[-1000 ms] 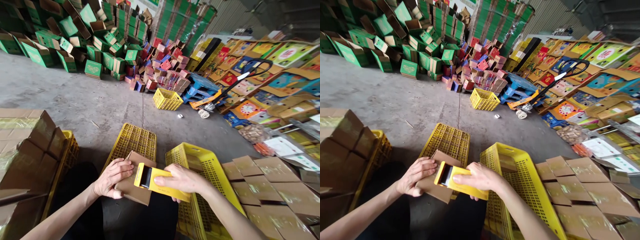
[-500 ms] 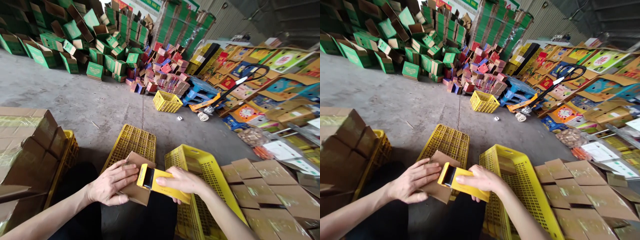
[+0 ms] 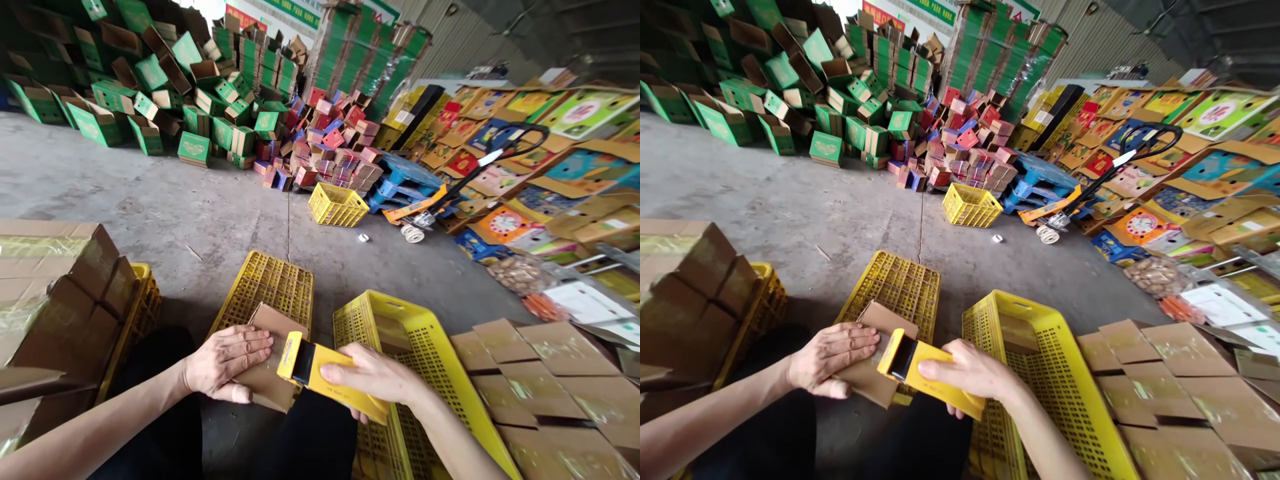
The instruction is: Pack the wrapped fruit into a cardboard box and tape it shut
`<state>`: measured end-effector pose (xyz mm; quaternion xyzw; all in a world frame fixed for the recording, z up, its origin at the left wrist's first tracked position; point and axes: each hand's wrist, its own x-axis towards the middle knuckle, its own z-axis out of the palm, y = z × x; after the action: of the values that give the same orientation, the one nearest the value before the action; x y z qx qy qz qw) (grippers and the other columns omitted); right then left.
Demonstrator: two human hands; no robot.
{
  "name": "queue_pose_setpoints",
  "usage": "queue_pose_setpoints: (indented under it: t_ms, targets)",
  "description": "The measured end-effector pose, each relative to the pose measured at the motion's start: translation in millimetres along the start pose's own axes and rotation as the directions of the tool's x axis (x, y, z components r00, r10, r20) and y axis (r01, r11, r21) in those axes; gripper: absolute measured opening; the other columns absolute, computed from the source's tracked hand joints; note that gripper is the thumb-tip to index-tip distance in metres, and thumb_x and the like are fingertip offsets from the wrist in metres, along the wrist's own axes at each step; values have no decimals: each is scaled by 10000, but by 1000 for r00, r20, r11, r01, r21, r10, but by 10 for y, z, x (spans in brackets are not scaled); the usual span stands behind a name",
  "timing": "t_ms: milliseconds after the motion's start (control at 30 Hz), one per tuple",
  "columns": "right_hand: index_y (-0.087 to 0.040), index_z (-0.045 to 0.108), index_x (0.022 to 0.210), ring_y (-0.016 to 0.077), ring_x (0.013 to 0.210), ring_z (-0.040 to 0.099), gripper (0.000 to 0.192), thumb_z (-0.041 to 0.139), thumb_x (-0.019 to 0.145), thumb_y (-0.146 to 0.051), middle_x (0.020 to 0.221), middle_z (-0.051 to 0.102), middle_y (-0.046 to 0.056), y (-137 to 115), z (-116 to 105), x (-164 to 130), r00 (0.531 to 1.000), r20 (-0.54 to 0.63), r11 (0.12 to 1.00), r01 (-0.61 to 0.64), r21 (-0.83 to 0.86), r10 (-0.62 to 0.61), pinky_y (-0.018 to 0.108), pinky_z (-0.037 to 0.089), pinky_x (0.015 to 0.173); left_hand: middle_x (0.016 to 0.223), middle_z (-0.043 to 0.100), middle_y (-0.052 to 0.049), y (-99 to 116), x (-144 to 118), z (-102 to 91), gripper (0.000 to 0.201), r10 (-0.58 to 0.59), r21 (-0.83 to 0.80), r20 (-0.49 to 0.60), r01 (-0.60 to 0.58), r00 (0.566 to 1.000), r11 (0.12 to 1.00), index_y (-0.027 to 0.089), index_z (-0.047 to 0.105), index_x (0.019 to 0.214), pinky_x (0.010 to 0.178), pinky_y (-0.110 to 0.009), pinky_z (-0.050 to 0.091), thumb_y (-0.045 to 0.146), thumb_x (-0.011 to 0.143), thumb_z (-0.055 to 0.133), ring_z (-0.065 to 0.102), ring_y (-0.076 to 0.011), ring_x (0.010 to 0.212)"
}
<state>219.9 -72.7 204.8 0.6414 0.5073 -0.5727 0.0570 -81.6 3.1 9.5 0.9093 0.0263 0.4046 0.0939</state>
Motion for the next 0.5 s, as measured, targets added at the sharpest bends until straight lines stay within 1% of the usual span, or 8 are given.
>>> queue_pose_setpoints:
  t_ms: [133,233,367,433,500]
  targets:
    - [-168,627,894,198,565,754,529,633,888,-696,633,738,41,114,-16,-29,1000,-6,1000,-25,18,25,211,572,471,1477,630,-203,-3,-7,3,805,-22,-24,1,22,1000,999,165,290,1673,1232,-472,407,647,1047,441,591,-311,1405]
    - [-176,606,929,197,568,756,522,656,879,-694,635,743,37,116,-9,-17,997,-31,997,-70,21,71,203,564,469,1497,612,-203,37,34,-91,837,-37,-36,59,39,998,999,163,291,1673,1239,-482,397,677,1032,450,576,-321,1419]
    - [-185,585,936,181,524,737,462,647,909,-641,624,740,36,77,-4,-32,995,-54,997,-80,14,80,184,525,434,1563,549,-191,218,232,-231,931,-106,15,189,105,976,994,152,284,1674,1266,-484,365,713,978,543,511,-340,1472]
    - [-182,589,931,174,513,731,453,648,917,-631,621,740,35,77,-8,-51,995,-60,997,-76,6,76,177,513,429,1607,489,-200,340,362,-235,995,-155,41,250,149,956,988,120,261,1677,1285,-476,334,737,955,561,453,-348,1510]
    - [-173,608,913,175,522,734,472,653,914,-643,628,745,41,99,-12,-64,996,-55,997,-76,-2,76,177,512,433,1636,436,-221,444,468,-197,1031,-175,37,275,172,945,984,84,236,1676,1294,-468,316,752,952,542,399,-353,1540]
